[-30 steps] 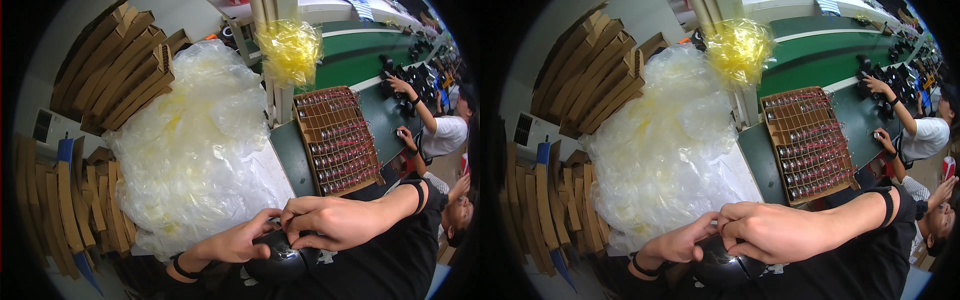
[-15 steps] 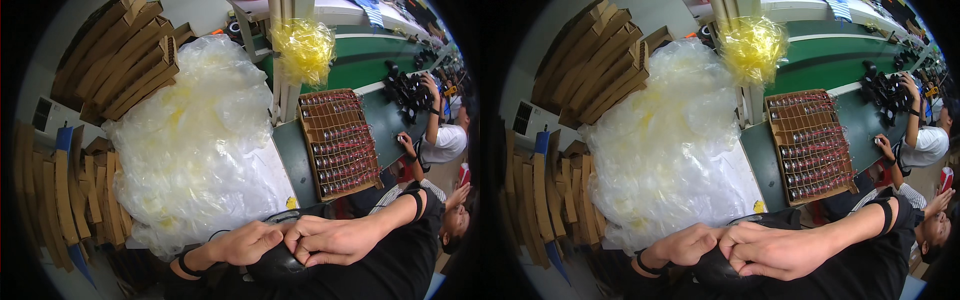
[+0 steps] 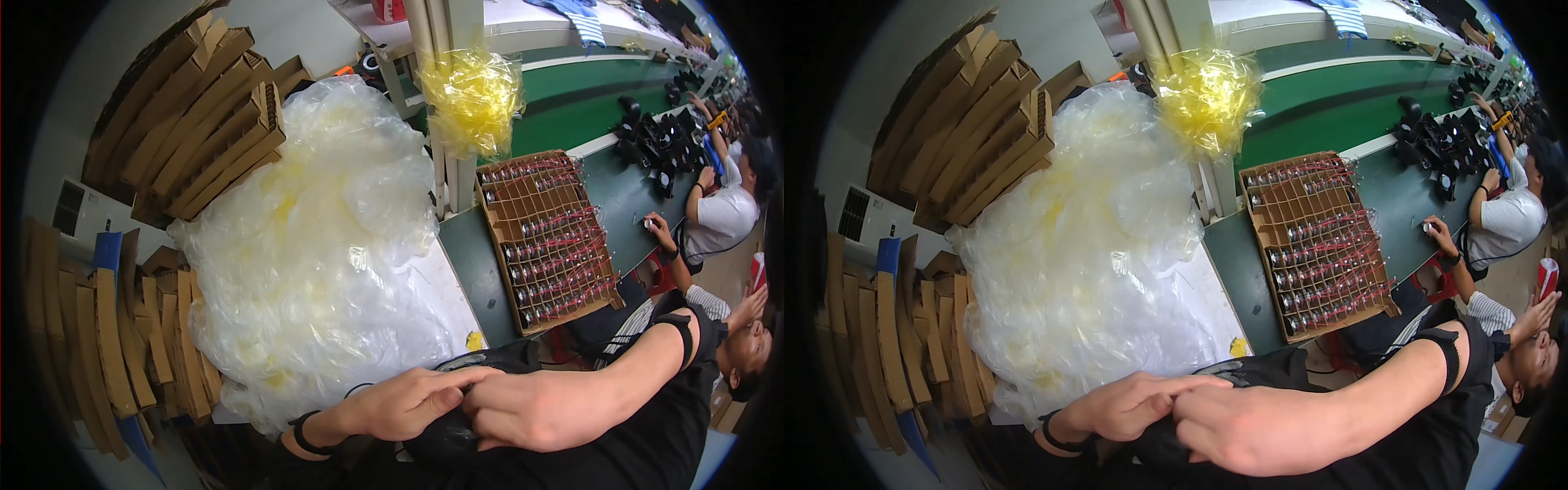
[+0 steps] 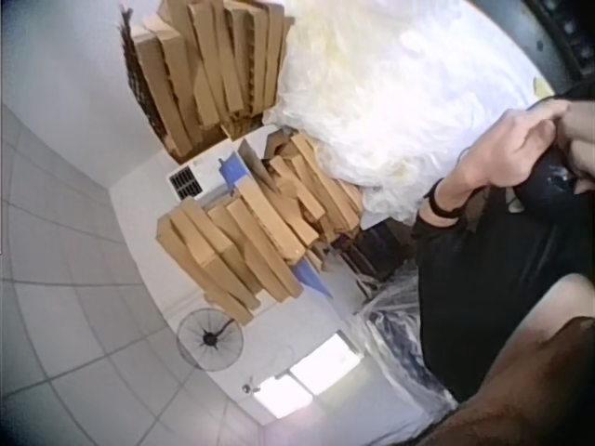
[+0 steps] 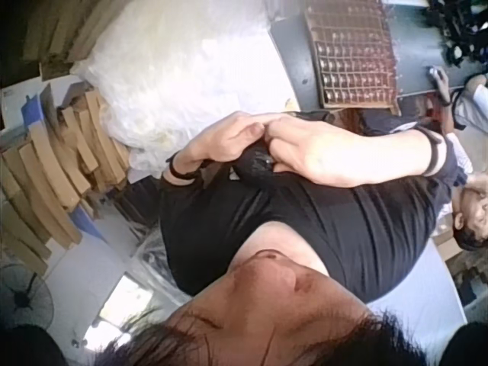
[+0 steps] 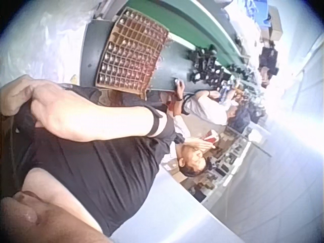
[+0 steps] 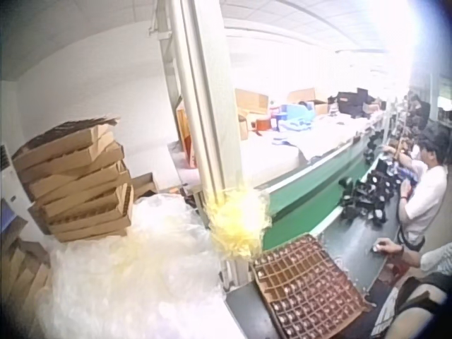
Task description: Assembling and inspecting black plastic hemispherical casings at a factory workstation.
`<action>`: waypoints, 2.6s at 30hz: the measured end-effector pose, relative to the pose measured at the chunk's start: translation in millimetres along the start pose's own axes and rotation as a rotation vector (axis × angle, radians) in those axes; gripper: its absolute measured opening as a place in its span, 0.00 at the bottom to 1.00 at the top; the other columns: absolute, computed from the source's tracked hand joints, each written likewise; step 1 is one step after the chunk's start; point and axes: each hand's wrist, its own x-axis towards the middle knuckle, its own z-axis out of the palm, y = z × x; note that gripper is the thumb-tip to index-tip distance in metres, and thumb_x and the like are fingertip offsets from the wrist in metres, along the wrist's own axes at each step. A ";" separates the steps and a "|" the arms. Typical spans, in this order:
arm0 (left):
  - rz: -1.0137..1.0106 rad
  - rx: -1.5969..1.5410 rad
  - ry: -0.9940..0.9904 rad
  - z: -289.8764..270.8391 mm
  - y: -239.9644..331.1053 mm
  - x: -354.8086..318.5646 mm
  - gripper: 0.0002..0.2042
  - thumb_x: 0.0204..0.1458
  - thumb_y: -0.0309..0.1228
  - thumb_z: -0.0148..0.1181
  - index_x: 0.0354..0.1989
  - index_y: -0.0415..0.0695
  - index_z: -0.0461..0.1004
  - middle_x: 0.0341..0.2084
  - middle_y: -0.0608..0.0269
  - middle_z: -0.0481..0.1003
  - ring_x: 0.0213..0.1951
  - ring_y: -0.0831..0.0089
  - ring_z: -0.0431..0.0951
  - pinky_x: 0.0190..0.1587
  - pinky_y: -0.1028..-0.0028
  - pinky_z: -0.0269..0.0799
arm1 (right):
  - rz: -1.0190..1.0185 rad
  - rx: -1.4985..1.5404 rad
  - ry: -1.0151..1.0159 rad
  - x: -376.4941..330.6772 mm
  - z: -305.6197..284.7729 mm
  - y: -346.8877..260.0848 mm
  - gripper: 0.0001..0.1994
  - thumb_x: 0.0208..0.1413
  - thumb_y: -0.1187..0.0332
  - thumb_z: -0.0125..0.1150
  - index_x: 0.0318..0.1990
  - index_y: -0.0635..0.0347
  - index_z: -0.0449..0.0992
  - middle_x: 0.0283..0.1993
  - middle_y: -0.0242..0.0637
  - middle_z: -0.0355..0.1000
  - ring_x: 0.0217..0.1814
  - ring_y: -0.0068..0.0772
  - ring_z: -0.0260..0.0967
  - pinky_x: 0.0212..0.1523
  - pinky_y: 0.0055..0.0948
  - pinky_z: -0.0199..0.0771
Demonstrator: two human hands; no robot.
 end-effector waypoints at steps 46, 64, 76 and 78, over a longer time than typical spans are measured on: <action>0.293 -1.500 0.661 -59.6 -167.3 -12.7 0.23 0.62 0.47 0.37 0.57 0.45 0.66 0.55 0.59 0.68 0.53 0.65 0.71 0.59 0.61 0.63 | 0.474 1.164 0.801 -1.4 54.8 196.5 0.35 0.51 0.68 0.64 0.64 0.62 0.53 0.58 0.44 0.61 0.59 0.36 0.63 0.59 0.34 0.64; -0.012 -1.329 1.051 -105.7 -249.8 132.0 0.29 0.63 0.51 0.27 0.57 0.42 0.64 0.56 0.56 0.67 0.58 0.59 0.65 0.63 0.55 0.57 | 0.546 1.379 0.890 -81.2 63.3 183.8 0.30 0.50 0.61 0.62 0.59 0.63 0.60 0.52 0.40 0.69 0.53 0.34 0.68 0.52 0.33 0.71; -0.530 -0.304 0.854 -80.9 -356.2 197.5 0.24 0.64 0.43 0.34 0.57 0.35 0.60 0.53 0.48 0.67 0.54 0.56 0.70 0.57 0.58 0.64 | 0.482 1.795 1.335 -92.7 51.4 217.5 0.25 0.54 0.47 0.51 0.50 0.58 0.69 0.48 0.42 0.71 0.43 0.37 0.69 0.39 0.35 0.72; -0.516 0.828 1.018 -73.2 -333.3 194.6 0.22 0.64 0.41 0.37 0.57 0.35 0.60 0.55 0.49 0.64 0.49 0.60 0.73 0.51 0.66 0.68 | 0.484 1.837 1.245 -94.9 52.0 223.4 0.24 0.54 0.48 0.51 0.49 0.57 0.69 0.46 0.42 0.72 0.43 0.37 0.70 0.40 0.36 0.72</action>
